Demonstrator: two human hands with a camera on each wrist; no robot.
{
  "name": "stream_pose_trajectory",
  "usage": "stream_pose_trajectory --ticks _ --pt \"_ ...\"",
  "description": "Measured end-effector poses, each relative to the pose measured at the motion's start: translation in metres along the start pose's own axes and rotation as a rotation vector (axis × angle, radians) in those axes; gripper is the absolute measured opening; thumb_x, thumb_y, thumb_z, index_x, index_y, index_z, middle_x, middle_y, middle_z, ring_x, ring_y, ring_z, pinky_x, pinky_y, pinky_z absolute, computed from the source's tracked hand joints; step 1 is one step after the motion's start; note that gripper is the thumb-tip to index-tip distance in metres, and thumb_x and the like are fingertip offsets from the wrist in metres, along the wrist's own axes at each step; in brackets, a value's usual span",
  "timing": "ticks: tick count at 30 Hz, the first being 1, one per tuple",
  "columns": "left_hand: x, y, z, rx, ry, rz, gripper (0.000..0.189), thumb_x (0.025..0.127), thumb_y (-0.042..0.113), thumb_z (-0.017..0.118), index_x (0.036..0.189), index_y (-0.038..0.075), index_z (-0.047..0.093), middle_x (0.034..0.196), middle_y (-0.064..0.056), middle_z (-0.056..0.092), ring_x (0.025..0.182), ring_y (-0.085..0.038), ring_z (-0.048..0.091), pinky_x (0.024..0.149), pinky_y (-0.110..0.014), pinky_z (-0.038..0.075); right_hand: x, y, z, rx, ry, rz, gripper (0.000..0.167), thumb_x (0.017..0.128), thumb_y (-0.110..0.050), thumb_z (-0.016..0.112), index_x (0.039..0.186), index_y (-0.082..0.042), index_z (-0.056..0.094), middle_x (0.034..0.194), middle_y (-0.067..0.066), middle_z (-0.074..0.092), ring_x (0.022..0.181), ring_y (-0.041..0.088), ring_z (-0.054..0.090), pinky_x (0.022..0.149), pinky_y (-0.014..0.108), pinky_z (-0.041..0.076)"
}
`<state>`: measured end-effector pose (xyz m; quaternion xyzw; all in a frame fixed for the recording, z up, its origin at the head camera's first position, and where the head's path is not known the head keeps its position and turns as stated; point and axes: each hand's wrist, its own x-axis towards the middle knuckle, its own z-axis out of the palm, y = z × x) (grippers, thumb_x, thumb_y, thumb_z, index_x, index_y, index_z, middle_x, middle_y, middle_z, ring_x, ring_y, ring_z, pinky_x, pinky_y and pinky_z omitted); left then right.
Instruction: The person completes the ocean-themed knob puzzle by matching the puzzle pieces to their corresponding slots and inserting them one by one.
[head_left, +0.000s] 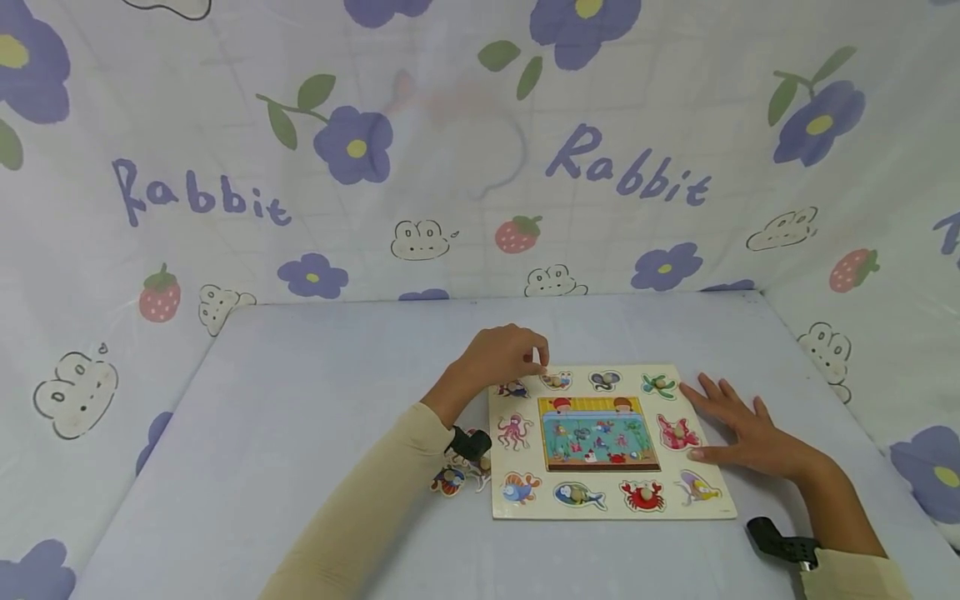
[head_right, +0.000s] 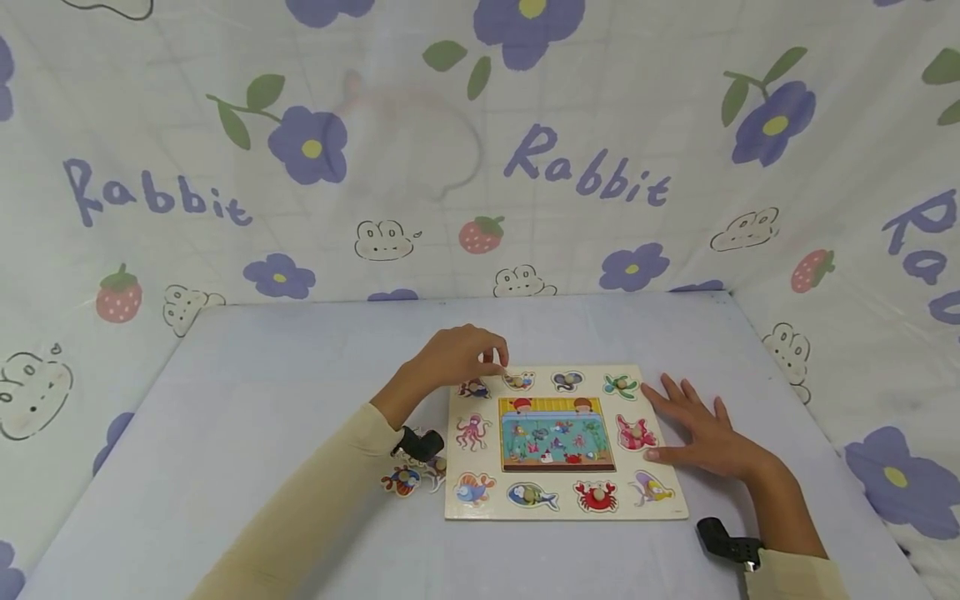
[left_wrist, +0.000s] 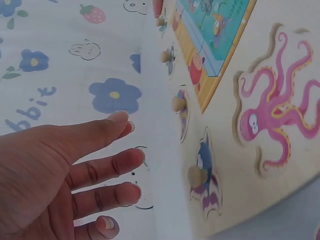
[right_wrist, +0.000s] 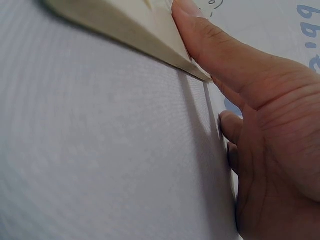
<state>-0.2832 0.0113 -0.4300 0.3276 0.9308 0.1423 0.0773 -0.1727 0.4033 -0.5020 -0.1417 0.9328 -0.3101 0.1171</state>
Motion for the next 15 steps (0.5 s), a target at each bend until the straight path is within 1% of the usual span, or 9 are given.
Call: stream_pose_trajectory --ticks 3,5,9,15 --pt "-0.011 -0.006 -0.004 -0.001 0.025 0.012 0.011 0.096 0.034 0.072 0.104 0.027 0.073 0.088 0.009 0.066 0.077 -0.011 0.057 0.067 -0.030 0.046 0.001 -0.001 0.001 0.001 -0.005 0.000 0.101 0.083 -0.046 0.078 0.163 -0.021 0.021 0.167 0.024 -0.001 0.150 0.049 -0.017 0.105 0.070 -0.024" --pt "-0.019 -0.010 -0.007 -0.003 0.029 0.016 0.011 0.096 0.034 0.072 0.104 0.027 0.073 0.087 0.009 0.066 0.076 -0.011 0.057 0.065 -0.030 0.046 0.001 -0.001 0.001 0.002 -0.008 0.000 0.101 0.083 -0.046 0.078 0.163 -0.021 0.021 0.167 0.024 -0.001 0.150 0.049 -0.017 0.105 0.070 -0.024" --pt "-0.034 -0.016 -0.010 -0.005 0.020 0.006 0.010 0.095 0.034 0.074 0.103 0.028 0.072 0.088 0.009 0.066 0.075 -0.013 0.057 0.063 -0.030 0.046 0.001 -0.001 0.001 -0.006 -0.007 0.003 0.102 0.083 -0.046 0.078 0.163 -0.021 0.020 0.167 0.024 -0.002 0.150 0.049 -0.017 0.104 0.071 -0.024" --pt "-0.055 -0.026 -0.008 0.000 -0.002 -0.012 0.012 0.095 0.034 0.073 0.105 0.028 0.073 0.088 0.010 0.066 0.079 -0.013 0.056 0.065 -0.029 0.045 0.001 0.003 0.002 -0.020 -0.002 -0.009 0.101 0.084 -0.046 0.077 0.163 -0.020 0.019 0.167 0.025 -0.002 0.149 0.050 -0.017 0.103 0.072 -0.024"
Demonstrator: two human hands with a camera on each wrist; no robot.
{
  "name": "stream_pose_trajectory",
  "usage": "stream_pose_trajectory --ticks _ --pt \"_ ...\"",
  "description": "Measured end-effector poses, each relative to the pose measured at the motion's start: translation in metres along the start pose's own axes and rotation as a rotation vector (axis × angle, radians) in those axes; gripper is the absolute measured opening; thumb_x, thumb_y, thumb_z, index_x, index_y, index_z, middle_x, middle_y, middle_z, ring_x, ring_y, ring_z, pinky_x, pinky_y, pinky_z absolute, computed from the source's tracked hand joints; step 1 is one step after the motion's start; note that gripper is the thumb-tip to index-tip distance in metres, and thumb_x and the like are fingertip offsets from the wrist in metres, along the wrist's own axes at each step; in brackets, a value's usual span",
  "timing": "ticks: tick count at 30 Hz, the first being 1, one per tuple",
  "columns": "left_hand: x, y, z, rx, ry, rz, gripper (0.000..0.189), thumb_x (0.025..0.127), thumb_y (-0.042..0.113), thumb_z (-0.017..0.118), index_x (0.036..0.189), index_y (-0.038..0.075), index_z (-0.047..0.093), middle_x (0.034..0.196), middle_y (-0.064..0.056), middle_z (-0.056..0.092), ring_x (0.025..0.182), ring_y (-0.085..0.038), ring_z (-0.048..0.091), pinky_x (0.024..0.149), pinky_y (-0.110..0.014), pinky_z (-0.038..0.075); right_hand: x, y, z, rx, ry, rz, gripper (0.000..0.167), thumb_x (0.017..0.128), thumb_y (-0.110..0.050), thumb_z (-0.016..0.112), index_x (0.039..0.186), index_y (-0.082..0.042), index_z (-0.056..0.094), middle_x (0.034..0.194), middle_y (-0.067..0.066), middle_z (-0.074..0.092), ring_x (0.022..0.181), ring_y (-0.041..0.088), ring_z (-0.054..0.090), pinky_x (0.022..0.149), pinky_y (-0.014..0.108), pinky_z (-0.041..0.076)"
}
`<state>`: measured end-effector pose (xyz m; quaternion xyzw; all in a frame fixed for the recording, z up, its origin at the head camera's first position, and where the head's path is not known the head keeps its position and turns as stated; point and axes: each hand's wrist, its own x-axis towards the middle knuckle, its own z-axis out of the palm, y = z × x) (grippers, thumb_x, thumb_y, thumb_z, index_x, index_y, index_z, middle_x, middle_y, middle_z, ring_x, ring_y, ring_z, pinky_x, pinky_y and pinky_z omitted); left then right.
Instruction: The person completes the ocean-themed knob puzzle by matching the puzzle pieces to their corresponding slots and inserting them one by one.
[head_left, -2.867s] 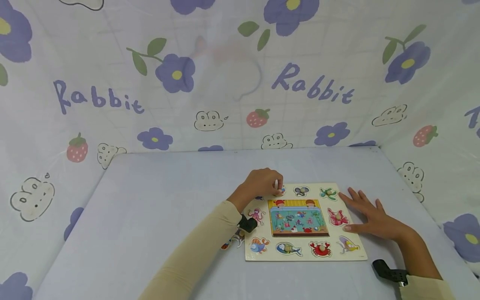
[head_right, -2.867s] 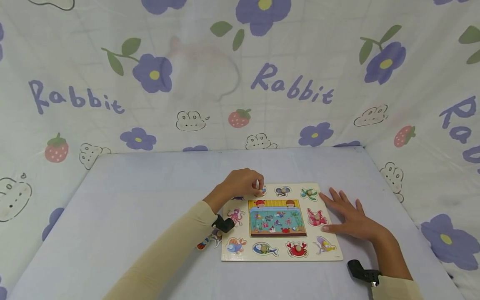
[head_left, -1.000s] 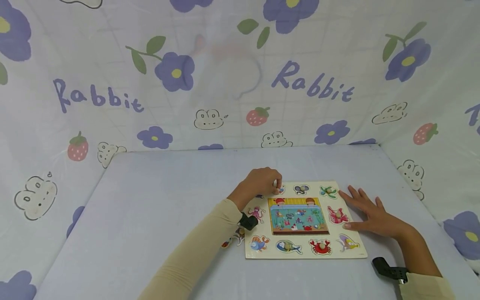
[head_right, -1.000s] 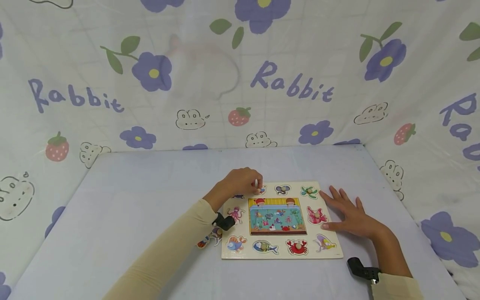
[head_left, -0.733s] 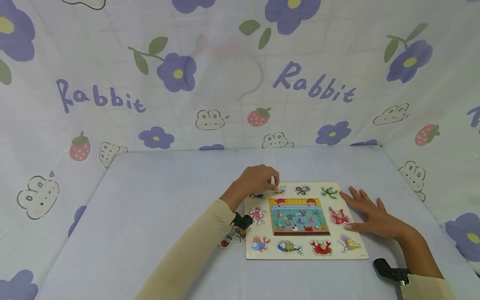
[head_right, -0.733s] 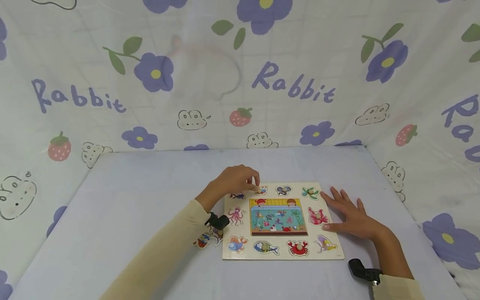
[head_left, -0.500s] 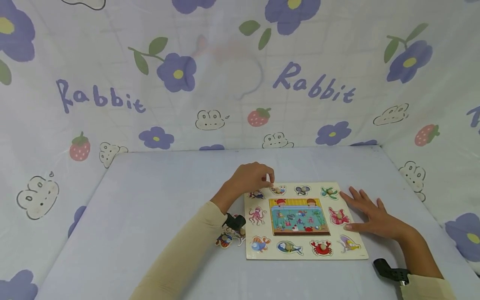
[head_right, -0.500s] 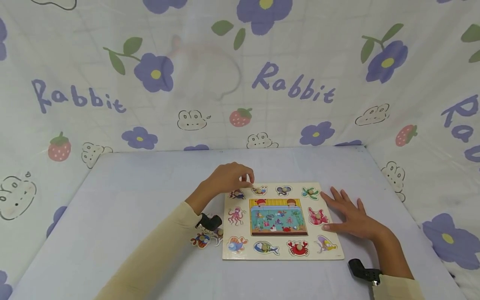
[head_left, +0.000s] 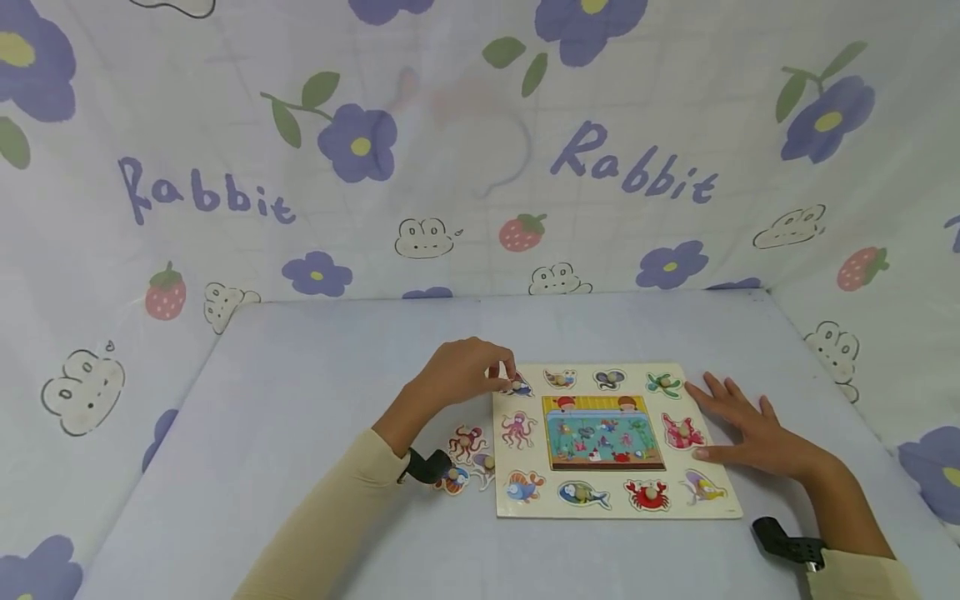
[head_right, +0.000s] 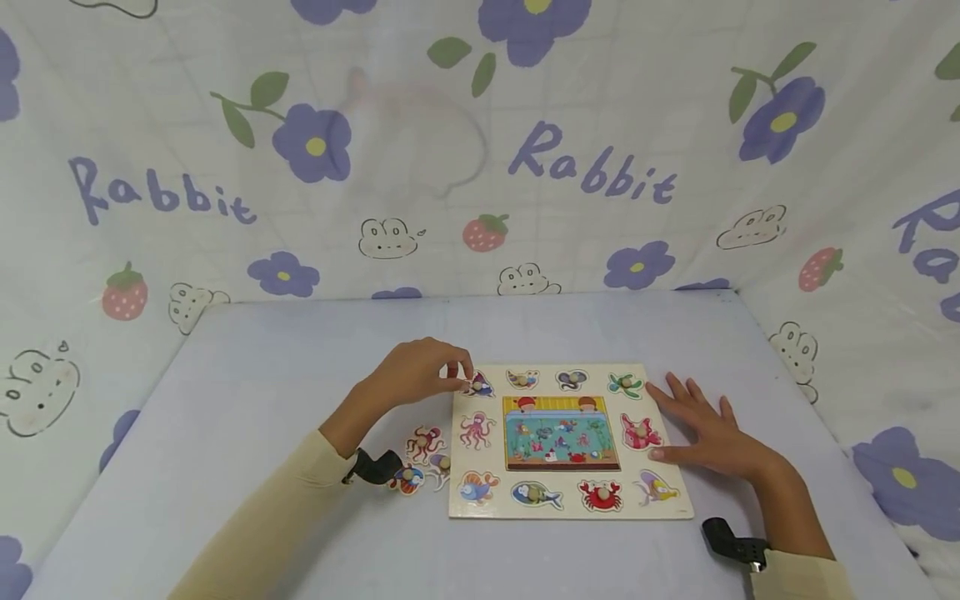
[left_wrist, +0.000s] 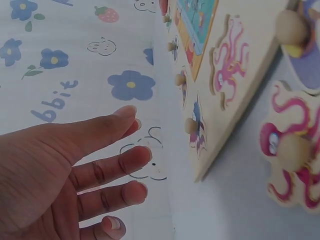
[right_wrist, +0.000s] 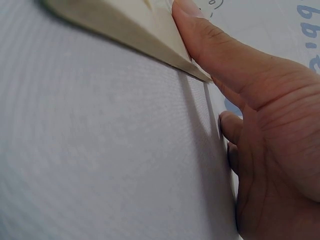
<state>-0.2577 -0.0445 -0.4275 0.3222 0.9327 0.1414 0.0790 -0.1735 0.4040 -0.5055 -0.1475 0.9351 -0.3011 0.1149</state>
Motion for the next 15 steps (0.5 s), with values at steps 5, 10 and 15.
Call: stream_pose_trajectory --ticks 5,10,15 --pt "-0.018 -0.008 0.003 -0.003 -0.007 -0.007 0.015 0.093 0.032 0.076 0.106 0.027 0.072 0.088 0.010 0.067 0.081 -0.013 0.057 0.069 -0.031 0.046 0.000 0.001 0.000 0.008 0.006 -0.006 0.101 0.084 -0.045 0.078 0.163 -0.020 0.020 0.167 0.025 -0.002 0.149 0.049 -0.017 0.103 0.072 -0.024" --pt "-0.035 -0.016 0.007 0.010 -0.010 -0.016 0.014 0.092 0.032 0.077 0.104 0.028 0.071 0.087 0.011 0.066 0.081 -0.012 0.056 0.069 -0.031 0.046 0.000 0.000 0.000 0.007 0.006 -0.008 0.101 0.084 -0.045 0.078 0.163 -0.020 0.020 0.167 0.025 -0.001 0.149 0.049 -0.017 0.103 0.072 -0.024" --pt "-0.050 -0.022 0.012 0.021 -0.008 -0.025 0.012 0.092 0.034 0.076 0.102 0.029 0.071 0.086 0.013 0.065 0.079 -0.010 0.055 0.068 -0.030 0.046 0.000 -0.002 0.000 -0.002 0.006 -0.005 0.101 0.084 -0.045 0.078 0.162 -0.020 0.021 0.167 0.025 -0.001 0.150 0.049 -0.017 0.104 0.072 -0.024"
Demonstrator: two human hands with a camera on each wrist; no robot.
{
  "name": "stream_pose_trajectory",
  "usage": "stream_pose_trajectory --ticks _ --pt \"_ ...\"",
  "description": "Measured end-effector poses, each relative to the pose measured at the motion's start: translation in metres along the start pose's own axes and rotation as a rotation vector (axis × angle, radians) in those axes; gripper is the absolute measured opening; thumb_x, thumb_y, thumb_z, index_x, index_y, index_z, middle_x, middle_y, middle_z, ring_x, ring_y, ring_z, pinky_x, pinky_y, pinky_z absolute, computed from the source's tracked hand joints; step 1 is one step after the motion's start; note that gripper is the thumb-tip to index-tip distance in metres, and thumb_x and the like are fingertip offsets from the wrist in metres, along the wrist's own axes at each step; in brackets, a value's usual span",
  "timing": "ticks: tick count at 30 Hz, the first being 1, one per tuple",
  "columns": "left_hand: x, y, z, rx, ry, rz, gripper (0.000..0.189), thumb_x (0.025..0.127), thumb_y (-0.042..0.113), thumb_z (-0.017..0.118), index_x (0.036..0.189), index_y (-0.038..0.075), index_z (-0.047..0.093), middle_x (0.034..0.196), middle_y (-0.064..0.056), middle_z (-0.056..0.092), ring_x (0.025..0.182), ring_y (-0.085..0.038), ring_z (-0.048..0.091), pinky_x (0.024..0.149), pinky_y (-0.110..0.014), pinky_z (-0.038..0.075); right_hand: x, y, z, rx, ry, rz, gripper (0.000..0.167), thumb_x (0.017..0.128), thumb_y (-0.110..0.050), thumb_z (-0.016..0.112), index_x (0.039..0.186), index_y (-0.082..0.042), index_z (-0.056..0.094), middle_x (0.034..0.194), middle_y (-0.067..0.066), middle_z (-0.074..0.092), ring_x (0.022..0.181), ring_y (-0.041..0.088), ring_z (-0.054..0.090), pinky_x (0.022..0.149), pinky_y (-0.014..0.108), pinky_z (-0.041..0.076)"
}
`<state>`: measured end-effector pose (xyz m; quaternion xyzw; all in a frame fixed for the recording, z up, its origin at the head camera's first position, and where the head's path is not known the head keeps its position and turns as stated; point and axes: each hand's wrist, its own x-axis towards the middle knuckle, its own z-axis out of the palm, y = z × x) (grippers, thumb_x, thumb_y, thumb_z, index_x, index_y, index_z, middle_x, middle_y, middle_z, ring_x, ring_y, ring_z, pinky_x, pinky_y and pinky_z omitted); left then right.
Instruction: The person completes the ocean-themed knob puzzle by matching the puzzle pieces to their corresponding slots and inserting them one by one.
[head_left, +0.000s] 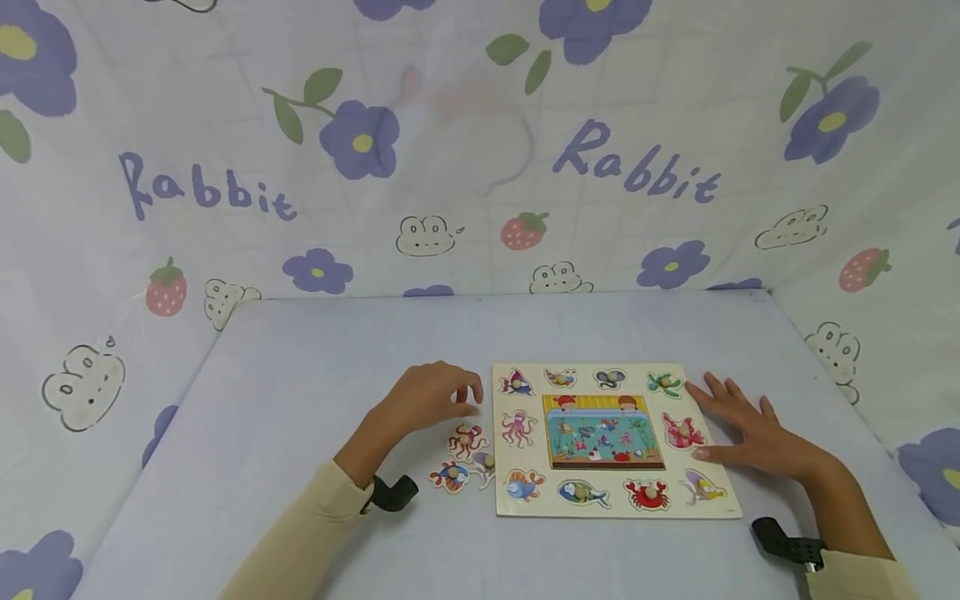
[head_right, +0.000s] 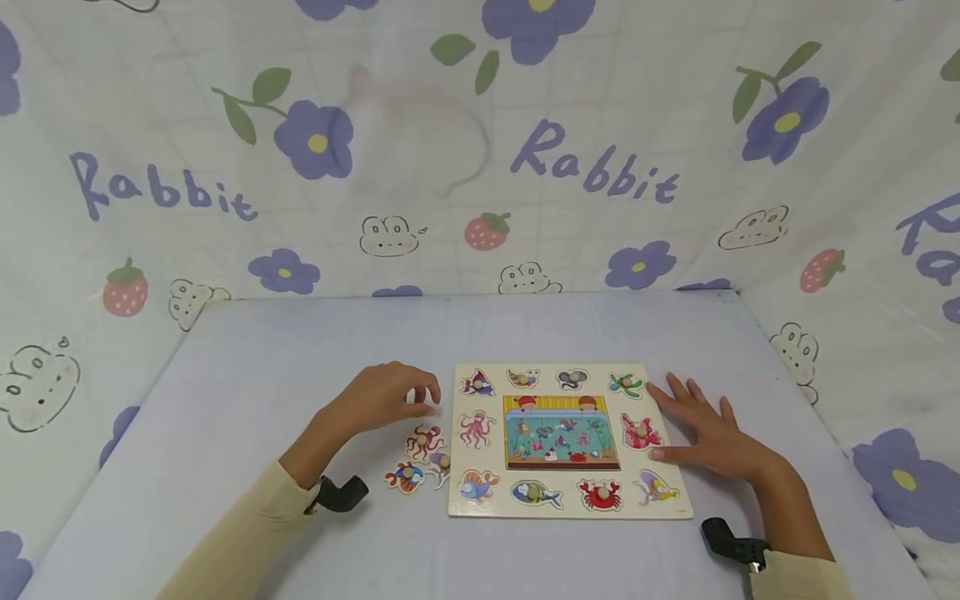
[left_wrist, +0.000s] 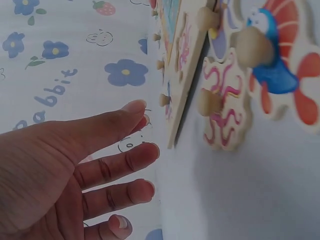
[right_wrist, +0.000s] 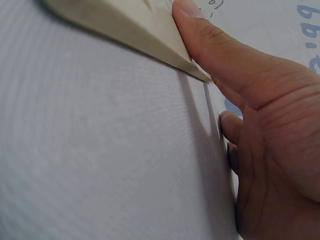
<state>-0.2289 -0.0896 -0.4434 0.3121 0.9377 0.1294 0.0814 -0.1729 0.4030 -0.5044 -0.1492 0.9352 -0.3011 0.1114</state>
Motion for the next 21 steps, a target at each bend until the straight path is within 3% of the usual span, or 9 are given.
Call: stream_pose_trajectory --ticks 8,15,21 --pt "-0.018 -0.011 0.005 -0.028 0.015 -0.012 0.011 0.092 0.033 0.077 0.100 0.029 0.072 0.084 0.012 0.064 0.076 -0.010 0.054 0.067 -0.030 0.046 0.000 -0.001 -0.002 0.006 0.005 0.001 0.100 0.083 -0.045 0.078 0.162 -0.019 0.022 0.167 0.025 0.000 0.149 0.050 -0.016 0.104 0.072 -0.023" --pt "-0.030 -0.025 0.009 -0.109 0.053 0.048 0.009 0.093 0.032 0.076 0.101 0.029 0.073 0.084 0.017 0.063 0.071 -0.007 0.055 0.062 -0.028 0.045 0.000 -0.004 -0.002 0.016 0.003 0.006 0.101 0.082 -0.044 0.079 0.162 -0.018 0.023 0.166 0.026 0.000 0.149 0.051 -0.015 0.104 0.073 -0.023" --pt "-0.034 -0.031 0.015 -0.140 0.090 0.064 0.010 0.093 0.033 0.076 0.102 0.031 0.072 0.081 0.021 0.060 0.067 -0.004 0.053 0.059 -0.026 0.044 0.000 -0.003 -0.003 0.011 -0.005 0.017 0.101 0.082 -0.044 0.079 0.162 -0.018 0.022 0.166 0.026 -0.001 0.149 0.051 -0.016 0.104 0.072 -0.023"
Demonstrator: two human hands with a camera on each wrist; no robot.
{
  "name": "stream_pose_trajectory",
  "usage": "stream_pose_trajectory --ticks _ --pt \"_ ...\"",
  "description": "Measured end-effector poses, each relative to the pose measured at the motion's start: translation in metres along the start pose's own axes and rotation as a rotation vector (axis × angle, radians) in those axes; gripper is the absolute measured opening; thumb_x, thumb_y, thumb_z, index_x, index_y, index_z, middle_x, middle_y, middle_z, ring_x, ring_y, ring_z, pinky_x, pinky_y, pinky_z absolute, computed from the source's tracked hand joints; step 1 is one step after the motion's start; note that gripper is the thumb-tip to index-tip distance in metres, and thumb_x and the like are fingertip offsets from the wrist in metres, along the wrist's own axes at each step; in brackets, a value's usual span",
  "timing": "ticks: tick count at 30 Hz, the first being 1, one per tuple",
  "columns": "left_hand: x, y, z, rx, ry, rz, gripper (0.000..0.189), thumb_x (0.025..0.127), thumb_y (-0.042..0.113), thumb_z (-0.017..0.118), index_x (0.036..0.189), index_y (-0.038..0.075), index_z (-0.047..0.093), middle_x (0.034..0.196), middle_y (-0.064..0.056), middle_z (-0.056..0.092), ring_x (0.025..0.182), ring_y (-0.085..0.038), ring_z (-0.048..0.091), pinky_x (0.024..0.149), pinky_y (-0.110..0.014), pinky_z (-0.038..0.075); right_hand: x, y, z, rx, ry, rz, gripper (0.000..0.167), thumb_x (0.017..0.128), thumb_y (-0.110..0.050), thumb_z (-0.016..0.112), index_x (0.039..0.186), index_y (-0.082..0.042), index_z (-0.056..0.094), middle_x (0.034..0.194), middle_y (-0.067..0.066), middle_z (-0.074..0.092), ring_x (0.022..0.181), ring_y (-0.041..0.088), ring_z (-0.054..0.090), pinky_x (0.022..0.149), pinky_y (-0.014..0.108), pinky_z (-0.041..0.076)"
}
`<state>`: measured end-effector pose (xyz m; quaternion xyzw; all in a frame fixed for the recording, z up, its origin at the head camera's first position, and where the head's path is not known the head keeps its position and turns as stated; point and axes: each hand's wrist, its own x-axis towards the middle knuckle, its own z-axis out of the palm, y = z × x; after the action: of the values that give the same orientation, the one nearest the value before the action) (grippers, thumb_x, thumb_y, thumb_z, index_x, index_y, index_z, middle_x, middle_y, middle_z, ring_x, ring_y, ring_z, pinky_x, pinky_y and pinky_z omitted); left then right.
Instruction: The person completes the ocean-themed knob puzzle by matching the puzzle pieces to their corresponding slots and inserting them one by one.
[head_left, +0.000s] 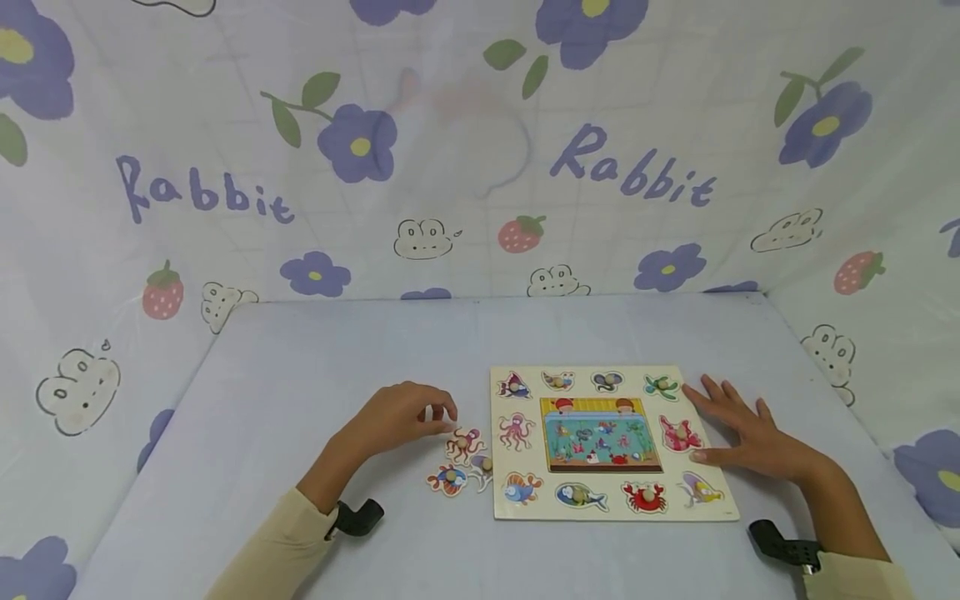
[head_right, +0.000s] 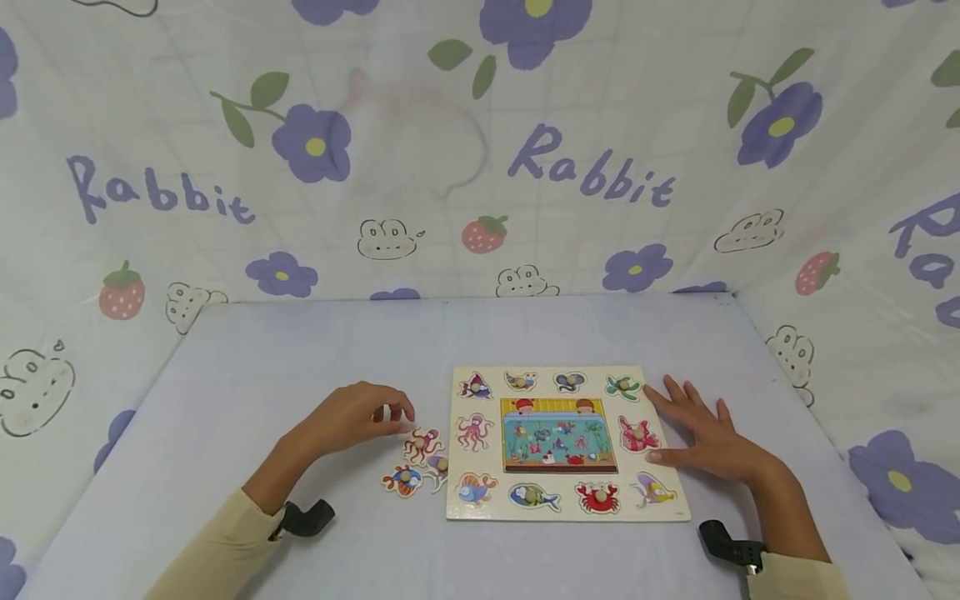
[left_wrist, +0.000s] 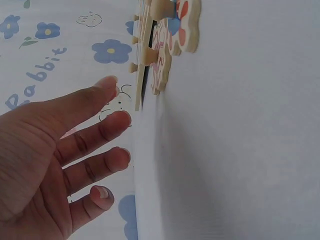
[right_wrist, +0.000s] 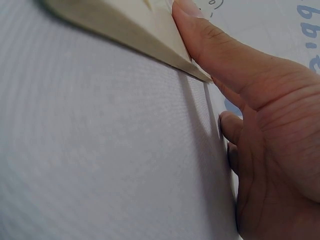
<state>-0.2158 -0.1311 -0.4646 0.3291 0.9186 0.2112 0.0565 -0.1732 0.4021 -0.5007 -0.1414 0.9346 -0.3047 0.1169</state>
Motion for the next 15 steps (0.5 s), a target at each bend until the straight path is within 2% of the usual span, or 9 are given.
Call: stream_pose_trajectory --ticks 7,15 --pt "-0.0026 0.0021 0.0018 -0.017 0.023 0.035 0.013 0.092 0.032 0.077 0.104 0.028 0.073 0.082 0.021 0.060 0.068 -0.003 0.052 0.060 -0.025 0.044 0.0010 0.0019 0.0022 -0.012 0.003 -0.011 0.100 0.084 -0.043 0.078 0.162 -0.018 0.021 0.166 0.026 0.000 0.149 0.051 -0.015 0.104 0.073 -0.022" --pt "-0.0007 0.0025 0.0088 -0.078 -0.040 0.036 0.013 0.092 0.036 0.075 0.102 0.029 0.073 0.081 0.019 0.059 0.068 -0.004 0.053 0.062 -0.025 0.043 0.0026 -0.0003 0.0018 -0.030 0.003 -0.001 0.100 0.084 -0.044 0.078 0.162 -0.018 0.022 0.166 0.027 0.002 0.149 0.053 -0.014 0.104 0.074 -0.021"
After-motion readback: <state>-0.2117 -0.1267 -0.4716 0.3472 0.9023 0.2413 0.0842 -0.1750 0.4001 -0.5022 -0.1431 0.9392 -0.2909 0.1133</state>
